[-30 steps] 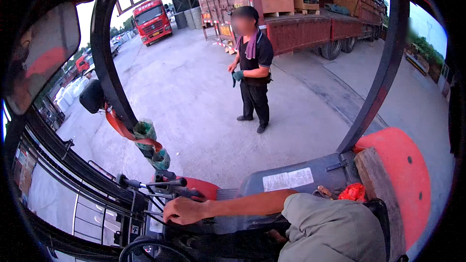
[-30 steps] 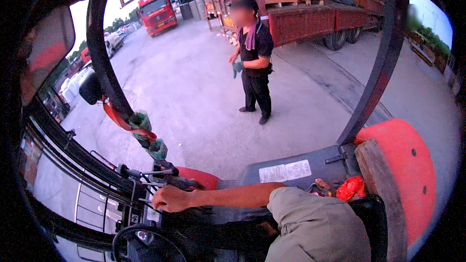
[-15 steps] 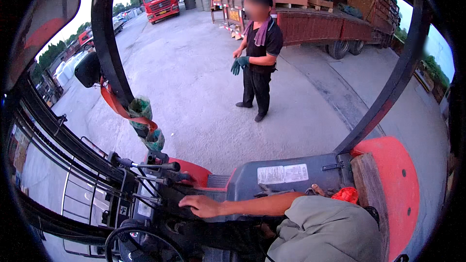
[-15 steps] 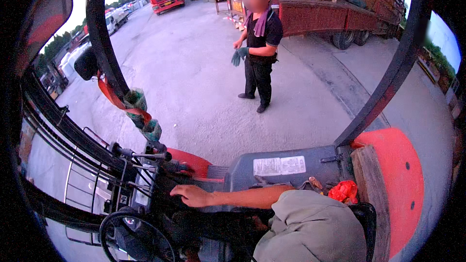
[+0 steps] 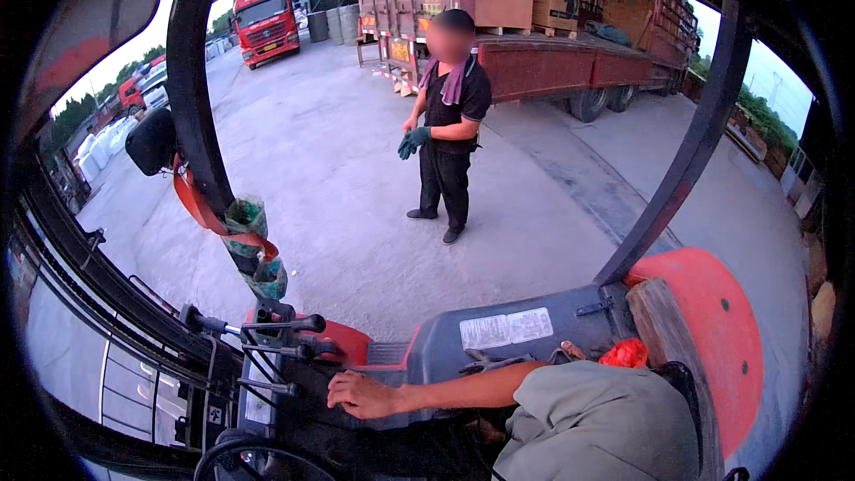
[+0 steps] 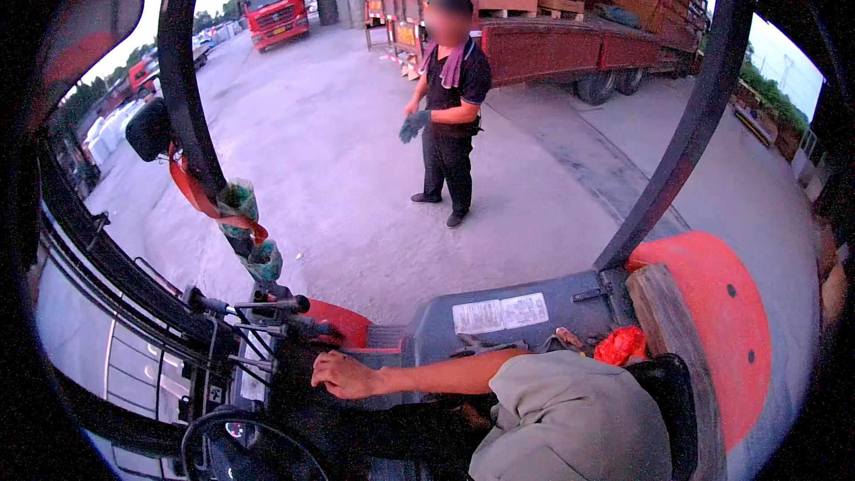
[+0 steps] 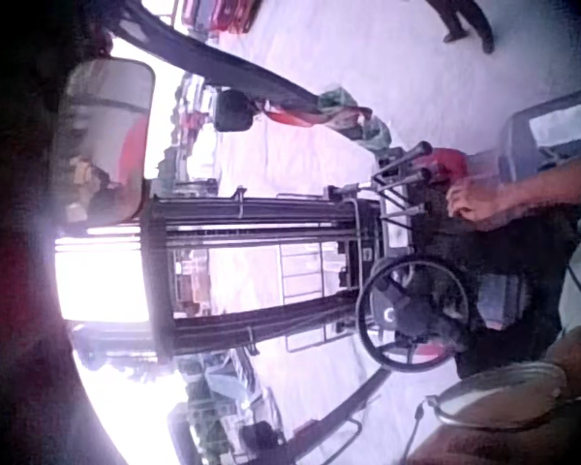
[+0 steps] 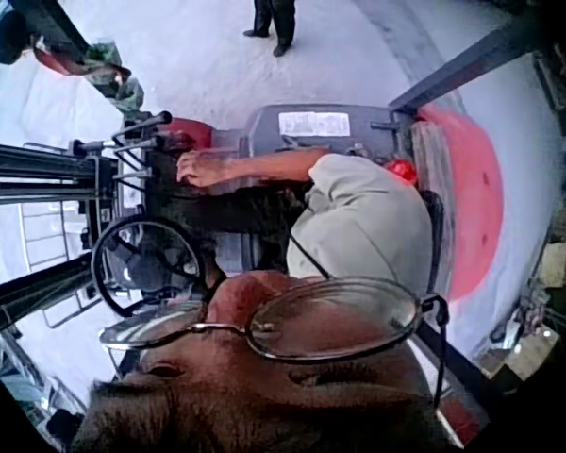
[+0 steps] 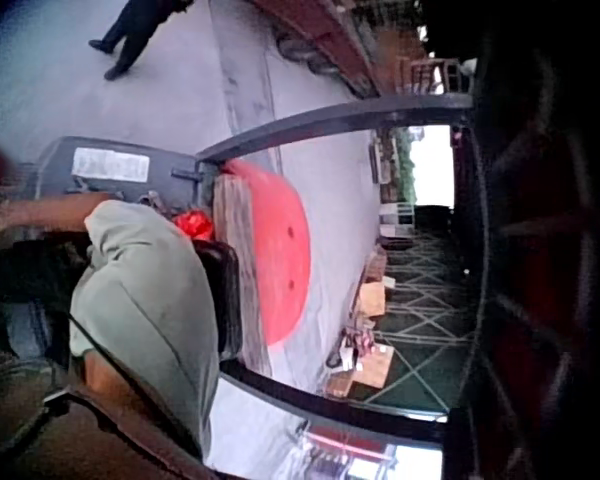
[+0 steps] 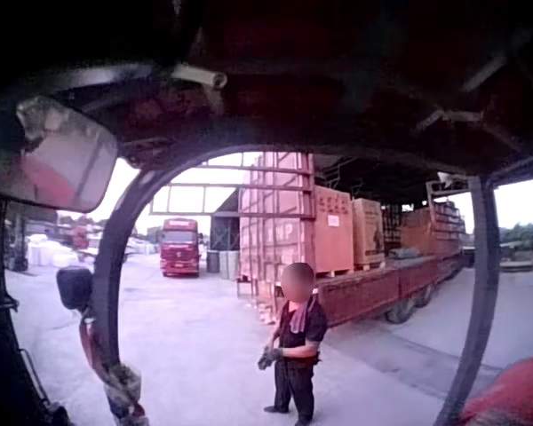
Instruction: The person operates a forklift using the steering wheel and levers to transport a large box, loads the box onto a truck bed, and backs the forklift away.
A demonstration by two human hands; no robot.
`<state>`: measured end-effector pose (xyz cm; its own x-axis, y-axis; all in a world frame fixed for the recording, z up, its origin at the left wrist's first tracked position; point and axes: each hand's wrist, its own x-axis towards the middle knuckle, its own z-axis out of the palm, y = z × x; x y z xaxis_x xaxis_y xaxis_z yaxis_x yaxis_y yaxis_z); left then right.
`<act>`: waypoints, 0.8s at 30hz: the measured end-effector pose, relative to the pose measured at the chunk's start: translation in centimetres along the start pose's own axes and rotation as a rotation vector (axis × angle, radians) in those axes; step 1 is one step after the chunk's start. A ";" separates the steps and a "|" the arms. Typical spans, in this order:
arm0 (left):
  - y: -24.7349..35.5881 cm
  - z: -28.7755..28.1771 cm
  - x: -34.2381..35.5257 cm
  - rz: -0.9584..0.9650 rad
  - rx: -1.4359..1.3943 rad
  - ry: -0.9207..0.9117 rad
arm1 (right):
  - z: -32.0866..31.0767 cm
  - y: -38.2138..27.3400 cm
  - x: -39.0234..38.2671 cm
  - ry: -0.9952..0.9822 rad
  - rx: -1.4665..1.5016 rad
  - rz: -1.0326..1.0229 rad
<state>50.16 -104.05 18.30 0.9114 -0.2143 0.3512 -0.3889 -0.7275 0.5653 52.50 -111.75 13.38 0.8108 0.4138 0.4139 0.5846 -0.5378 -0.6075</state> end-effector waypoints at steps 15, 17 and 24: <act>2.9 3.0 -0.8 -0.012 -0.030 -0.023 | 2.5 -0.2 1.8 -0.050 0.025 0.051; 3.5 3.3 -0.7 -0.008 -0.040 -0.029 | 3.2 -1.1 1.6 0.157 -0.080 -0.254; 4.5 4.3 -1.6 -0.006 -0.068 -0.039 | 7.9 -3.7 -4.5 -0.464 0.208 -0.025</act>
<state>47.57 -109.77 17.09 0.9178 -0.2362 0.3192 -0.3905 -0.6829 0.6173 46.49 -105.81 8.41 0.6710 0.7327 0.1136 0.5468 -0.3855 -0.7433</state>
